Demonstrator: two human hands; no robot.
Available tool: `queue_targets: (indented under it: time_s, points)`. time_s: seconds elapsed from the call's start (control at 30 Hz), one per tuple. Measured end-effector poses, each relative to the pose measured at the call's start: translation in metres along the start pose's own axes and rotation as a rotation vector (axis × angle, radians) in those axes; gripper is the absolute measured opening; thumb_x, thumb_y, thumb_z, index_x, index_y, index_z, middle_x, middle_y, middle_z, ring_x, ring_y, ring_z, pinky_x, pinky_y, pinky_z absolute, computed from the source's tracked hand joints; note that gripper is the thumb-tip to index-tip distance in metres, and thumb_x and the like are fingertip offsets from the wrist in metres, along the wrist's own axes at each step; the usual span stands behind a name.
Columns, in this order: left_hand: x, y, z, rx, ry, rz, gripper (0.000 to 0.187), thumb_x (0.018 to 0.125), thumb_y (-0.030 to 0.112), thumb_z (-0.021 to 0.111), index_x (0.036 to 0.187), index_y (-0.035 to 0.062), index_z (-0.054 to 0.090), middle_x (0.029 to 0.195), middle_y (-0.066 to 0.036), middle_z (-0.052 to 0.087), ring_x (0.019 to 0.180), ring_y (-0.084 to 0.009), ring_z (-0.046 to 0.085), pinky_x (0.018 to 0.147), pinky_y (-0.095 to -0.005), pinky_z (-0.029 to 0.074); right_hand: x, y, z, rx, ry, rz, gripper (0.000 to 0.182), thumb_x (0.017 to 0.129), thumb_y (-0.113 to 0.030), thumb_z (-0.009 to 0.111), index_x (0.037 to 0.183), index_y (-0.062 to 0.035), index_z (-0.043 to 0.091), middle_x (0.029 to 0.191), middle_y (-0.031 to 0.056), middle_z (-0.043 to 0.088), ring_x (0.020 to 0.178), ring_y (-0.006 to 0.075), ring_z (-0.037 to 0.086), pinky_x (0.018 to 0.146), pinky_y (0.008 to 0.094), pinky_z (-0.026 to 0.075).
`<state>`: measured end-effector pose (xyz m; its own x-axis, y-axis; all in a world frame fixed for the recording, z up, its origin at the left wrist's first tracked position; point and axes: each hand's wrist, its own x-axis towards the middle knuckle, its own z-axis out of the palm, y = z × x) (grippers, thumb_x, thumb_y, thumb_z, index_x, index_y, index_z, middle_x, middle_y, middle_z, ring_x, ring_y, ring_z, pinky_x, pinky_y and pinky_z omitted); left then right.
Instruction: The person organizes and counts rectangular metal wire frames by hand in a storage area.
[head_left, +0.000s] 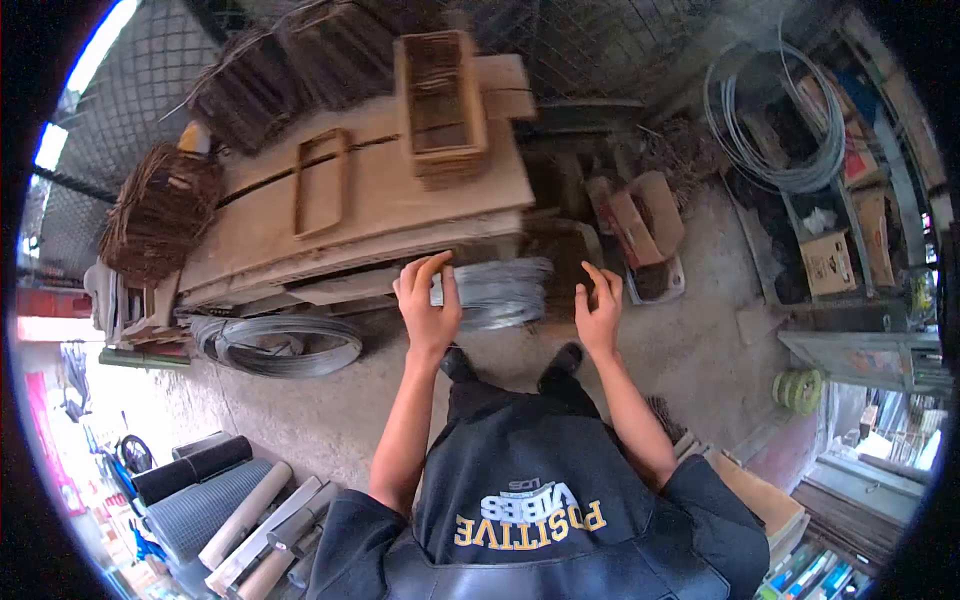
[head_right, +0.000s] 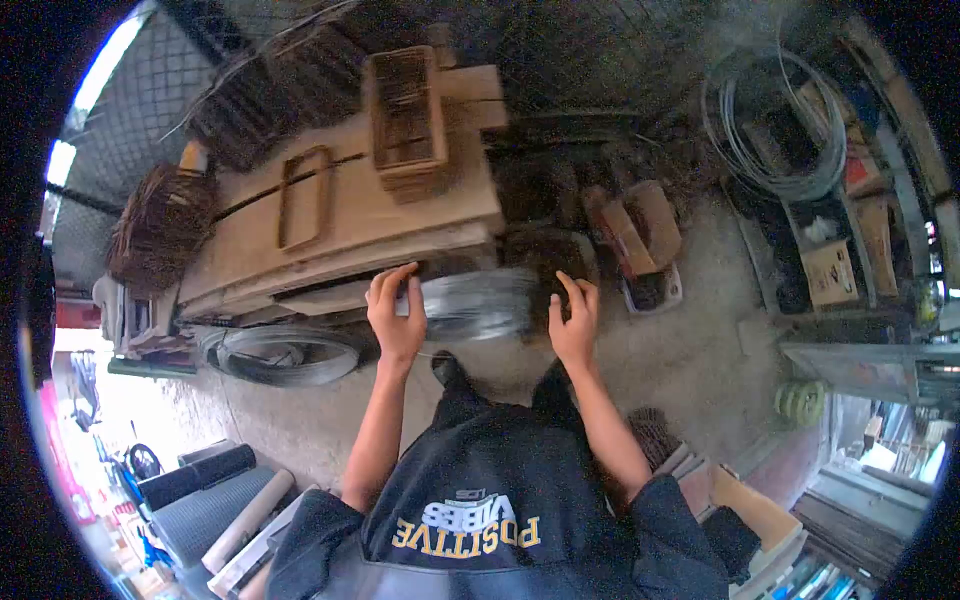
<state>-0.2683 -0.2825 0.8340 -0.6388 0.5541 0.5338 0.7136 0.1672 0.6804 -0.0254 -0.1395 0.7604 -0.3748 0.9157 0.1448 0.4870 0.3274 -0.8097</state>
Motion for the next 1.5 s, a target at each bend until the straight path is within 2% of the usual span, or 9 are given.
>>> queue_targets:
  time_s: [0.13,0.2,0.5,0.87,0.97,1.0,1.1,1.27,1.5]
  points:
    - [-0.044,0.044,0.06,0.011,-0.153,-0.047,0.024,0.092,0.004,0.07,0.116,0.0079,0.073,0.112,-0.011,0.069,0.104,-0.03,0.064,0.092,-0.0394,0.045,0.01,0.076,-0.061,-0.027,-0.038,0.117,0.037,0.104,-0.016,0.063,0.141,-0.0143,0.064,0.13,0.016,0.054,0.119,0.0368,0.058,0.1,0.0474,0.05]
    - [-0.063,0.061,0.088,-0.007,-0.247,-0.051,0.024,0.093,0.004,0.07,0.116,0.0074,0.072,0.112,-0.012,0.069,0.104,-0.0307,0.064,0.093,-0.0399,0.046,0.009,0.123,-0.079,-0.091,0.031,-0.018,0.039,0.098,-0.009,0.067,0.137,-0.011,0.066,0.115,0.0112,0.057,0.082,0.0248,0.056,0.078,0.0386,0.049]
    - [-0.111,0.104,0.186,-0.153,-0.63,-0.234,0.024,0.093,0.0,0.064,0.116,0.0046,0.07,0.104,-0.016,0.065,0.076,-0.0274,0.065,0.069,-0.0376,0.052,-0.051,0.282,-0.098,-0.117,-0.073,0.351,0.035,0.096,-0.007,0.067,0.131,-0.0084,0.068,0.109,0.0131,0.063,0.077,0.0258,0.062,0.073,0.0396,0.052]
    - [-0.325,-0.145,0.414,0.006,-0.98,-0.737,0.018,0.093,0.011,0.067,0.109,0.0029,0.071,0.081,-0.017,0.072,0.075,-0.0366,0.07,0.073,-0.0432,0.057,-0.095,0.496,0.073,-0.119,-0.278,0.678,0.028,0.098,-0.014,0.064,0.125,-0.0092,0.069,0.11,0.0161,0.072,0.093,0.0297,0.07,0.083,0.0403,0.057]
    - [-0.385,-0.241,0.474,0.299,-1.009,-0.581,0.018,0.098,0.016,0.064,0.109,0.0031,0.071,0.081,-0.015,0.072,0.072,-0.0308,0.07,0.069,-0.0409,0.057,-0.096,0.574,0.146,0.01,-0.185,0.709,0.026,0.1,-0.019,0.063,0.123,-0.0059,0.067,0.11,0.0122,0.073,0.091,0.0254,0.069,0.076,0.0411,0.057]
    - [-0.402,-0.27,0.497,0.302,-1.02,-0.583,0.018,0.098,0.016,0.064,0.109,0.0031,0.071,0.081,-0.015,0.072,0.072,-0.0308,0.07,0.069,-0.0409,0.057,-0.08,0.576,0.162,0.305,-0.109,1.067,0.028,0.104,-0.021,0.06,0.127,-0.0061,0.066,0.108,0.0107,0.074,0.088,0.0214,0.071,0.069,0.0377,0.056]
    - [-0.441,-0.333,0.559,0.12,-0.785,-1.14,0.022,0.1,0.021,0.062,0.109,0.0018,0.07,0.091,-0.016,0.07,0.08,-0.032,0.066,0.074,-0.0436,0.057,-0.086,0.623,0.225,0.827,0.012,1.458,0.032,0.109,-0.026,0.053,0.131,-0.0056,0.063,0.113,0.0106,0.074,0.08,0.0159,0.072,0.055,0.0314,0.051]
    - [-0.462,-0.384,0.614,0.446,-0.912,-0.904,0.026,0.098,0.024,0.064,0.106,0.0,0.071,0.104,-0.018,0.07,0.096,-0.0357,0.066,0.08,-0.0468,0.057,-0.095,0.671,0.286,1.366,0.22,1.712,0.036,0.111,-0.029,0.045,0.126,-0.0009,0.061,0.129,0.0166,0.068,0.063,0.0141,0.063,0.042,0.0262,0.04]
    - [-0.474,-0.382,0.624,0.423,-0.835,-0.831,0.032,0.096,0.028,0.067,0.102,-0.0024,0.073,0.118,-0.02,0.071,0.116,-0.0402,0.067,0.087,-0.0503,0.057,-0.116,0.751,0.333,1.843,0.134,1.306,0.044,0.109,-0.04,0.046,0.124,-0.0021,0.062,0.109,0.0156,0.07,0.066,0.0203,0.059,0.051,0.0342,0.048]
